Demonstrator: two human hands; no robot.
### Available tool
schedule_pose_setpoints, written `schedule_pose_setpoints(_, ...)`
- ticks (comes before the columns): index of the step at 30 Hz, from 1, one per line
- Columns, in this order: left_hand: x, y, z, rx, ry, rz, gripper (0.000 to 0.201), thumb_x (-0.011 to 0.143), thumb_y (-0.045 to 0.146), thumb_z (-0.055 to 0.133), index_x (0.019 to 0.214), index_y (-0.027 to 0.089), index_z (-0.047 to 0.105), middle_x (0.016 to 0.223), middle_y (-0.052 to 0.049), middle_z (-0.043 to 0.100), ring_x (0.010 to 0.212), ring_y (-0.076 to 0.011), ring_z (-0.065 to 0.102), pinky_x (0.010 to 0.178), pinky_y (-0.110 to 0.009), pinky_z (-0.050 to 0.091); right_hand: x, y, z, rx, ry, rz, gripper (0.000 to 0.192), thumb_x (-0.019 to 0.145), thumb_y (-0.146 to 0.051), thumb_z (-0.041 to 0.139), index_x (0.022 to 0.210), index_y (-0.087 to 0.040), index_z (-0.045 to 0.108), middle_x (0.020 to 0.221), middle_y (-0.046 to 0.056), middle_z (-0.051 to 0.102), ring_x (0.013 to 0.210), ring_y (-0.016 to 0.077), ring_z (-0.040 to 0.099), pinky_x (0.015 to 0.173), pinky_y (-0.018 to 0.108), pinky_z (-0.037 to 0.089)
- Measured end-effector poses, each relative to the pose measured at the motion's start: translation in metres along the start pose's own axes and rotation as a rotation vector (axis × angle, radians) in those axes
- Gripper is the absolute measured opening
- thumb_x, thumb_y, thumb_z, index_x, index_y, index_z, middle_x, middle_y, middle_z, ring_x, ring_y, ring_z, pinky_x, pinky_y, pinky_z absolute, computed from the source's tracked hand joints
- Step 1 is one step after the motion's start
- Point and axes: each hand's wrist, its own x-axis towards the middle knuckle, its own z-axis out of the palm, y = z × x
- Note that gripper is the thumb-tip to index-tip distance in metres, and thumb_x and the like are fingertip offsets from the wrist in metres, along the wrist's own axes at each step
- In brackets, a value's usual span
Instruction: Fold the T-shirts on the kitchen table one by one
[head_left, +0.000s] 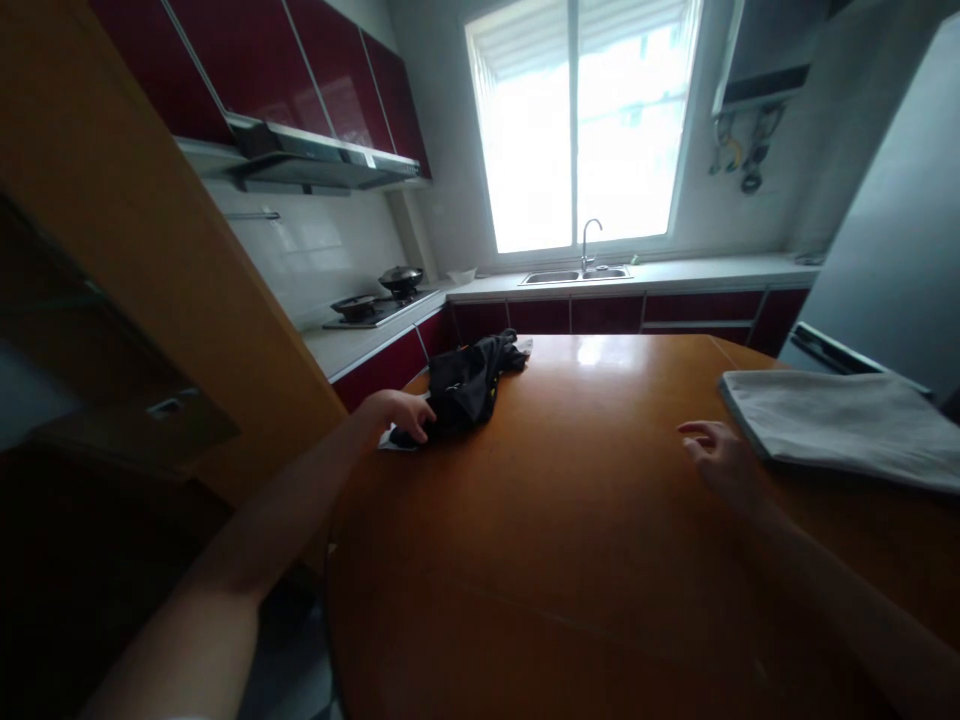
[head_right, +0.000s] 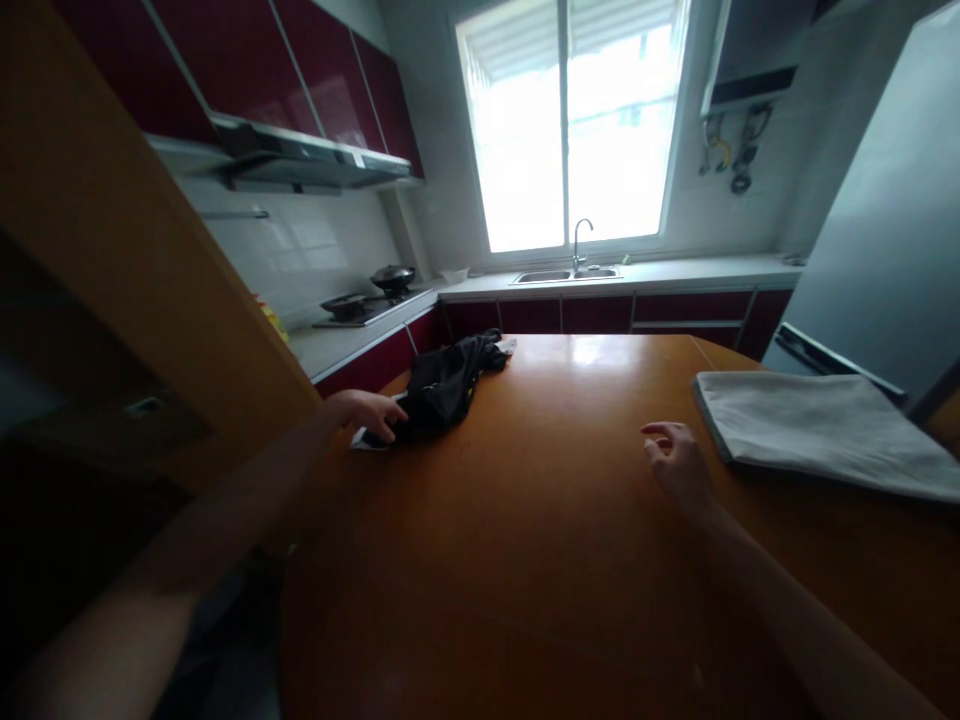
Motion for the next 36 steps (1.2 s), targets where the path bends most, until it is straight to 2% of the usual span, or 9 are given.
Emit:
schedule_pose_setpoints(1,-0.004,-0.003,0.015,0.036,-0.108,-0.028,0.035,0.06,0.045,0.085,0.081,0.02,0.073,0.073,-0.002,0.071,0.074,-0.0228,0.065,0.067,-0.028,0.049,0.0,0.002,0.001,0.002,-0.009,0.008,0.029,0.076,-0.032,0.056,0.095,-0.017,0.071,0.107,0.013,0.066,0.08,0.0216,0.068,0.075,0.036,0.055)
schedule_pose_setpoints(3,-0.007,0.001,0.041,0.076,-0.037,-0.083,0.029,0.075,0.047,0.074,0.086,0.02,0.074,0.083,-0.007,0.072,0.08,-0.0243,0.067,0.071,-0.03,0.05,0.0,0.003,0.004,0.001,-0.017,0.021,0.028,0.075,-0.032,0.056,0.093,-0.017,0.071,0.107,0.012,0.066,0.08,0.0215,0.068,0.076,0.036,0.055)
schedule_pose_setpoints(7,0.005,0.03,0.089,0.088,0.594,-0.122,0.047,0.096,0.052,0.048,0.123,0.019,0.068,0.128,-0.018,0.062,0.118,-0.0339,0.059,0.098,-0.045,0.046,-0.003,0.004,0.007,-0.002,-0.028,0.007,0.027,0.076,-0.033,0.056,0.092,-0.018,0.071,0.105,0.012,0.067,0.082,0.0216,0.068,0.076,0.035,0.054)
schedule_pose_setpoints(12,0.033,0.029,0.127,-0.009,0.396,-0.23,0.069,0.09,0.072,0.045,0.152,0.04,0.046,0.168,-0.01,0.023,0.149,-0.053,0.013,0.107,-0.078,0.021,-0.004,0.011,0.007,0.008,-0.053,-0.01,0.027,0.078,-0.035,0.055,0.093,-0.018,0.069,0.102,0.011,0.068,0.083,0.0226,0.068,0.074,0.035,0.054)
schedule_pose_setpoints(19,0.074,-0.003,0.126,-0.064,0.372,-0.295,0.07,0.092,0.07,0.039,0.155,0.038,0.041,0.169,-0.011,0.02,0.149,-0.0531,0.018,0.107,-0.081,0.016,0.02,0.013,-0.022,-0.23,0.039,-0.102,0.029,0.085,-0.024,0.049,0.101,-0.015,0.07,0.107,0.013,0.068,0.091,0.0229,0.066,0.086,0.035,0.052)
schedule_pose_setpoints(23,0.082,-0.004,0.128,-0.06,0.483,-0.243,0.065,0.092,0.062,0.047,0.149,0.032,0.051,0.166,-0.014,0.025,0.148,-0.0558,0.016,0.103,-0.084,0.016,0.033,0.029,-0.062,-0.669,0.159,0.074,0.034,0.091,-0.025,0.052,0.118,-0.014,0.07,0.123,0.017,0.065,0.116,0.0307,0.057,0.098,0.041,0.045)
schedule_pose_setpoints(26,0.076,0.01,0.13,-0.01,0.745,-0.136,0.055,0.093,0.05,0.052,0.142,0.023,0.057,0.163,-0.017,0.029,0.147,-0.0536,0.018,0.103,-0.084,0.017,0.034,0.039,-0.082,-0.873,0.077,0.257,0.037,0.092,-0.037,0.06,0.121,-0.017,0.07,0.13,0.018,0.062,0.12,0.0355,0.053,0.097,0.047,0.042)
schedule_pose_setpoints(30,0.063,0.045,0.129,-0.008,1.049,0.081,0.042,0.096,0.034,0.047,0.133,0.018,0.059,0.155,-0.016,0.042,0.145,-0.0392,0.033,0.115,-0.068,0.02,0.035,0.041,-0.083,-0.891,0.051,0.295,0.025,0.096,-0.03,0.055,0.102,-0.016,0.075,0.118,0.018,0.068,0.117,0.0344,0.055,0.097,0.049,0.039)
schedule_pose_setpoints(36,0.054,0.096,0.135,-0.085,0.814,0.384,0.037,0.093,0.037,0.041,0.122,0.026,0.063,0.138,-0.008,0.059,0.137,-0.0292,0.047,0.116,-0.047,0.031,0.04,0.03,-0.088,-0.832,0.114,0.257,0.03,0.099,-0.018,0.041,0.108,-0.011,0.068,0.112,0.02,0.07,0.108,0.029,0.061,0.089,0.038,0.041)
